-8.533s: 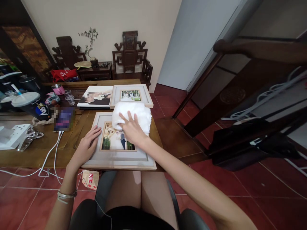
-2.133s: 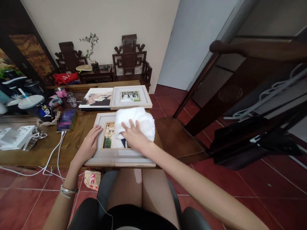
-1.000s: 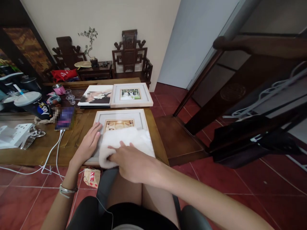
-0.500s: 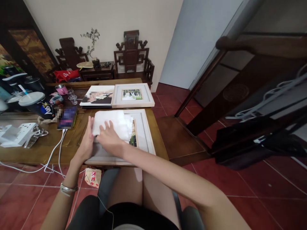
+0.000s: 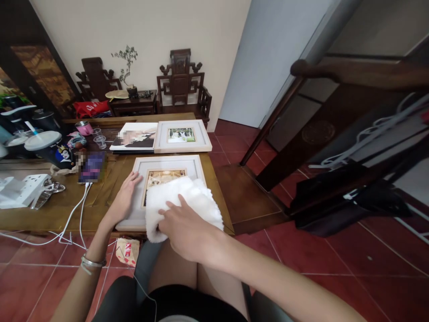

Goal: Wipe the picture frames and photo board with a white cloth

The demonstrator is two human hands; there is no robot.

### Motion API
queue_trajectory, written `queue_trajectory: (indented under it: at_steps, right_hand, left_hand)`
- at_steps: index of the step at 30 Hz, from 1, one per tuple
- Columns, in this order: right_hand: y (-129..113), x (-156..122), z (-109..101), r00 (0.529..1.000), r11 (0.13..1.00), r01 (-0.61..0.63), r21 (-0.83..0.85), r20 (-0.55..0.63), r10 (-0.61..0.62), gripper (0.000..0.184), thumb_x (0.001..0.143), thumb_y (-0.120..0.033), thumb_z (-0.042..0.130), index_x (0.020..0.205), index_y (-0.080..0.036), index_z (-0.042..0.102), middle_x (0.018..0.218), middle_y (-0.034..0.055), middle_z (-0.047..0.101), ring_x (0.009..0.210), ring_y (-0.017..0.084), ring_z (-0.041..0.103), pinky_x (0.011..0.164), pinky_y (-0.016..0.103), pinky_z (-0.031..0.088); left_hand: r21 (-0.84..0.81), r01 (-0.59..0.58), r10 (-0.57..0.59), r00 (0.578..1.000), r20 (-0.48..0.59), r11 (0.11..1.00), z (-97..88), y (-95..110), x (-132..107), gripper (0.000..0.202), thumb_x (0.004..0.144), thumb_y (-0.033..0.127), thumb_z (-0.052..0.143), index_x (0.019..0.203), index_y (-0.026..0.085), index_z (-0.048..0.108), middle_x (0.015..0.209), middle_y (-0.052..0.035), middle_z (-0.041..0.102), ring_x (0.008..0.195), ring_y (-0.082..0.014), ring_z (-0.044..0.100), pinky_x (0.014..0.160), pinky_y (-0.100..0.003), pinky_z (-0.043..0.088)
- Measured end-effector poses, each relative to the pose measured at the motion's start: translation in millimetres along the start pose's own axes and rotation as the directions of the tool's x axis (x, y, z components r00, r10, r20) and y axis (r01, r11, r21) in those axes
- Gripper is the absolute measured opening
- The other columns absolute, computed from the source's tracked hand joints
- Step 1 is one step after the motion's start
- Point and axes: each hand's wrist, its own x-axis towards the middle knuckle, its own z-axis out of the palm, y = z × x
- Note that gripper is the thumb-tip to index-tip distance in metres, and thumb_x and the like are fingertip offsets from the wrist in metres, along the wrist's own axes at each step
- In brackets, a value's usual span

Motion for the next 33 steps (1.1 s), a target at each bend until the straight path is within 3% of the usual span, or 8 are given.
queue_trajectory:
  at_steps: [4, 9, 16, 20, 24, 28, 30, 33]
  right_hand:
    - [-5, 20, 18, 0.994, 0.997, 0.071, -0.036, -0.083, -0.074, 0.027, 0.077, -0.006, 0.054, 0.095, -0.014, 0.072, 0.137, 0.0163, 0.055, 0.131, 0.037, 0.042, 0.107, 0.059, 0.029]
    - [-7, 32, 28, 0.989, 0.994, 0.097, -0.047, -0.105, -0.101, 0.036, 0.078, -0.006, 0.053, 0.109, -0.013, 0.070, 0.146, 0.0152, 0.046, 0.139, 0.038, 0.031, 0.112, 0.061, 0.022]
    - [12, -33, 16, 0.978, 0.979, -0.203, -0.021, -0.056, 0.201, 0.035, 0.074, 0.000, 0.052, 0.093, -0.019, 0.075, 0.135, 0.0131, 0.058, 0.133, 0.033, 0.044, 0.113, 0.058, 0.026]
    - [31, -40, 22, 0.930, 0.936, -0.348, -0.049, -0.140, 0.339, 0.044, 0.067, 0.006, 0.048, 0.091, -0.019, 0.075, 0.135, 0.0115, 0.058, 0.137, 0.031, 0.039, 0.113, 0.058, 0.026]
    - [63, -18, 25, 0.891, 0.902, -0.418, -0.109, -0.244, 0.384, 0.049, 0.068, 0.007, 0.047, 0.102, -0.016, 0.073, 0.143, 0.0115, 0.051, 0.141, 0.032, 0.032, 0.112, 0.058, 0.027]
    - [95, 21, 13, 0.830, 0.862, -0.483, -0.150, -0.393, 0.397, 0.051, 0.073, 0.007, 0.048, 0.116, -0.011, 0.068, 0.147, 0.0151, 0.044, 0.142, 0.036, 0.026, 0.110, 0.063, 0.024]
    - [99, 45, 5, 0.831, 0.889, -0.426, -0.166, -0.459, 0.313, 0.046, 0.078, 0.003, 0.051, 0.118, -0.013, 0.067, 0.149, 0.0151, 0.042, 0.143, 0.038, 0.022, 0.110, 0.067, 0.021]
    - [90, 83, 0, 0.894, 0.942, -0.212, -0.259, -0.441, 0.080, 0.041, 0.082, -0.001, 0.053, 0.117, -0.019, 0.067, 0.149, 0.0105, 0.044, 0.144, 0.036, 0.021, 0.108, 0.072, 0.015]
  left_hand:
    - [-0.066, 0.047, -0.050, 0.998, -0.037, 0.997, 2.4, -4, 2, 0.060, 0.100, 0.049, 0.017, 0.131, 0.017, 0.056, 0.151, -0.0109, 0.041, 0.146, -0.0217, 0.025, 0.121, -0.048, 0.018]
    - [0.050, -0.026, 0.027, 0.999, -0.024, 0.998, 0.3, 1, 2, 0.052, 0.100, 0.044, 0.027, 0.131, 0.014, 0.056, 0.150, -0.0127, 0.043, 0.145, -0.0221, 0.028, 0.120, -0.047, 0.020]
    - [0.174, -0.111, 0.105, 0.993, 0.044, 0.979, 0.6, 1, -1, 0.046, 0.098, 0.035, 0.037, 0.134, 0.011, 0.052, 0.153, -0.0157, 0.038, 0.147, -0.0244, 0.023, 0.120, -0.048, 0.021]
    - [0.173, -0.141, 0.127, 0.988, 0.091, 0.975, 0.9, 2, -1, 0.045, 0.099, 0.032, 0.035, 0.137, 0.013, 0.049, 0.154, -0.0147, 0.035, 0.147, -0.0247, 0.023, 0.118, -0.050, 0.024]
    - [0.177, -0.158, 0.140, 0.984, 0.109, 0.971, 2.3, 0, -2, 0.043, 0.099, 0.030, 0.035, 0.135, 0.016, 0.052, 0.148, -0.0133, 0.046, 0.144, -0.0245, 0.030, 0.116, -0.052, 0.027]
    - [0.172, -0.141, 0.129, 0.988, 0.084, 0.975, 3.2, -2, 0, 0.042, 0.097, 0.029, 0.037, 0.133, 0.016, 0.054, 0.144, -0.0134, 0.050, 0.142, -0.0250, 0.034, 0.116, -0.053, 0.029]
    - [0.155, -0.150, 0.140, 0.987, 0.075, 0.976, 2.4, -1, 1, 0.041, 0.097, 0.028, 0.038, 0.132, 0.017, 0.056, 0.142, -0.0127, 0.053, 0.142, -0.0249, 0.036, 0.116, -0.053, 0.029]
    - [0.133, -0.186, 0.179, 0.982, 0.068, 0.973, 0.3, -1, 3, 0.040, 0.095, 0.025, 0.038, 0.128, 0.017, 0.059, 0.139, -0.0122, 0.056, 0.141, -0.0246, 0.038, 0.116, -0.052, 0.030]
